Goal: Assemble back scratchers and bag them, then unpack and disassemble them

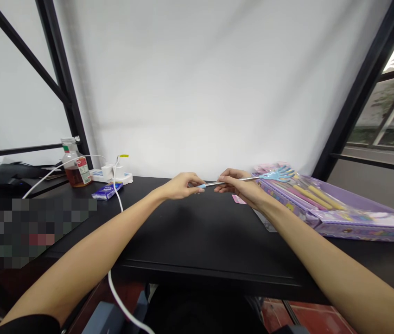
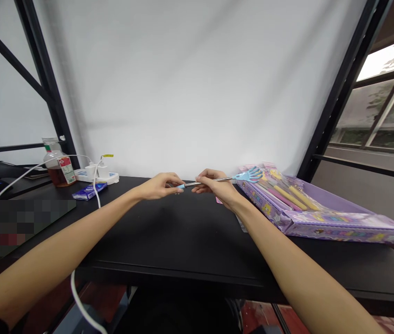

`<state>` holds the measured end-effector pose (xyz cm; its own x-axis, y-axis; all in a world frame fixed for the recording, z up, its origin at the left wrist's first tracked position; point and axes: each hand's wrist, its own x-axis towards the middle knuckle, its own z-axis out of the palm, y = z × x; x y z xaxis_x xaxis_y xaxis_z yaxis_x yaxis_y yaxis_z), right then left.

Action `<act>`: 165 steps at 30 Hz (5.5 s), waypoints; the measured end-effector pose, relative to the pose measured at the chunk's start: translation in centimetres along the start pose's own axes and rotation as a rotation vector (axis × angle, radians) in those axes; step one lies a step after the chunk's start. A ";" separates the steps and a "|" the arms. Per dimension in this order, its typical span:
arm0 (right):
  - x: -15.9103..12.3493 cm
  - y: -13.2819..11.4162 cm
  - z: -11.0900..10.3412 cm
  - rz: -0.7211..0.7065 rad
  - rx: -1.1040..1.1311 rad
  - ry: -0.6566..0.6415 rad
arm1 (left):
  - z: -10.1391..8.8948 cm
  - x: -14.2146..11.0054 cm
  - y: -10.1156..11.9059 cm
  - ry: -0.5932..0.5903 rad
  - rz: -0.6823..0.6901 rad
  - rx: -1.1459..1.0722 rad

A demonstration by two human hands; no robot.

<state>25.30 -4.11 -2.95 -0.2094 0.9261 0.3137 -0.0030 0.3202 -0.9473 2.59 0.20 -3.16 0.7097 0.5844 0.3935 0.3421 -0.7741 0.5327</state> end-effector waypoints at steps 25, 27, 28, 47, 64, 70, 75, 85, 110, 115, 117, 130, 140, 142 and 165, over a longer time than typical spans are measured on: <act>-0.4 2.2 0.3 -0.094 -0.318 -0.136 | 0.4 -0.5 1.8 -0.051 -0.028 -0.173; -0.5 1.9 1.2 -0.079 -0.363 -0.149 | 0.8 -0.4 2.5 -0.071 0.011 -0.171; -0.6 1.7 1.6 -0.077 -0.383 -0.144 | 1.0 -0.3 2.8 -0.075 0.033 -0.168; -0.1 -0.2 -3.5 -0.074 -0.083 0.103 | -1.5 -0.7 1.4 0.010 0.029 -0.016; -0.3 1.1 -1.4 -0.147 -0.198 -0.038 | -0.3 -0.7 3.0 0.060 0.063 -0.025; -0.6 1.0 -1.2 -0.125 -0.239 -0.043 | -0.1 -0.6 2.8 0.014 0.058 -0.069; -0.4 1.0 0.0 -0.146 -0.214 -0.102 | 0.2 -0.4 2.5 0.060 0.138 0.132; 0.8 0.4 -1.6 -0.125 -0.049 0.221 | -3.1 -0.5 0.2 -0.076 -0.009 0.431; 1.0 -1.9 -8.6 -0.274 0.221 1.032 | -6.1 -1.6 -1.4 -0.117 -0.651 0.996; 1.4 0.1 -6.0 -0.230 0.117 0.799 | -5.2 -1.1 -0.6 -0.118 -0.508 1.011; 1.3 1.0 -3.8 -0.195 0.081 0.515 | -4.3 -0.6 0.4 -0.067 -0.394 1.021; 0.7 -0.8 -3.4 -0.250 0.326 0.455 | -4.7 -0.8 -0.1 0.058 -0.330 0.896; 1.2 -1.6 -9.3 -0.315 0.505 0.844 | -8.3 -2.1 -3.0 -0.021 -0.647 0.908; 1.0 -1.6 -10.9 -0.364 0.525 0.956 | -8.8 -2.3 -3.6 -0.018 -0.682 0.925; 1.8 2.0 0.7 -0.147 0.502 0.162 | -1.6 1.1 2.1 0.028 -0.162 0.776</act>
<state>24.21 -1.91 -4.33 -0.0182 0.9103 0.4135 -0.4953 0.3511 -0.7946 3.12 -0.44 -0.44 0.6024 0.7020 0.3798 0.7785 -0.6218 -0.0854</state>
